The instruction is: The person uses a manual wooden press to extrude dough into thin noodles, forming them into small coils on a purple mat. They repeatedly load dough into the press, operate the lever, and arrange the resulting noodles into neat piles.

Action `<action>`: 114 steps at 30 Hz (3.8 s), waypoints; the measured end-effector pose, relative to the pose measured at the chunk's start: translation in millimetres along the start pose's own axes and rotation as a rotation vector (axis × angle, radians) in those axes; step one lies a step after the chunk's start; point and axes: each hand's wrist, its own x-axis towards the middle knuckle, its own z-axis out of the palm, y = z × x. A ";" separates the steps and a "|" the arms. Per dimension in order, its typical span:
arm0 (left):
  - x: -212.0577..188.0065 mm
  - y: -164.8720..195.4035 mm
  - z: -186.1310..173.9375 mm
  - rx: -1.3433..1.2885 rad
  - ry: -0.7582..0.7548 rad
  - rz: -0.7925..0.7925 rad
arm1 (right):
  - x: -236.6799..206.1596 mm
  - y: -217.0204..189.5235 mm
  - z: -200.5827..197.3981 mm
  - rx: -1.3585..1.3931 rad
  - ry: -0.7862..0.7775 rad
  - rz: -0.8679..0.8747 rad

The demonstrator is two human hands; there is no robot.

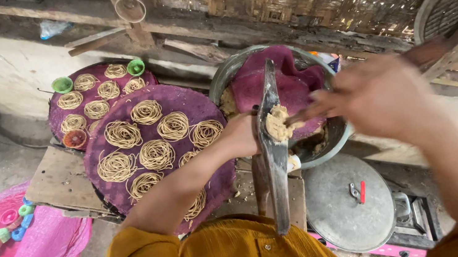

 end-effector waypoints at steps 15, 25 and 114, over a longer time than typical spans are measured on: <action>3.5 -36.2 -7.4 -0.149 0.246 -0.123 | -7.0 29.1 -1.6 -0.038 0.110 0.279; 14.7 -9.9 -0.9 -0.125 0.065 -0.150 | 33.7 -16.2 19.8 0.040 0.073 0.029; -100.8 -22.2 -75.3 -0.938 0.364 0.511 | 15.7 -143.9 115.7 2.767 0.296 0.133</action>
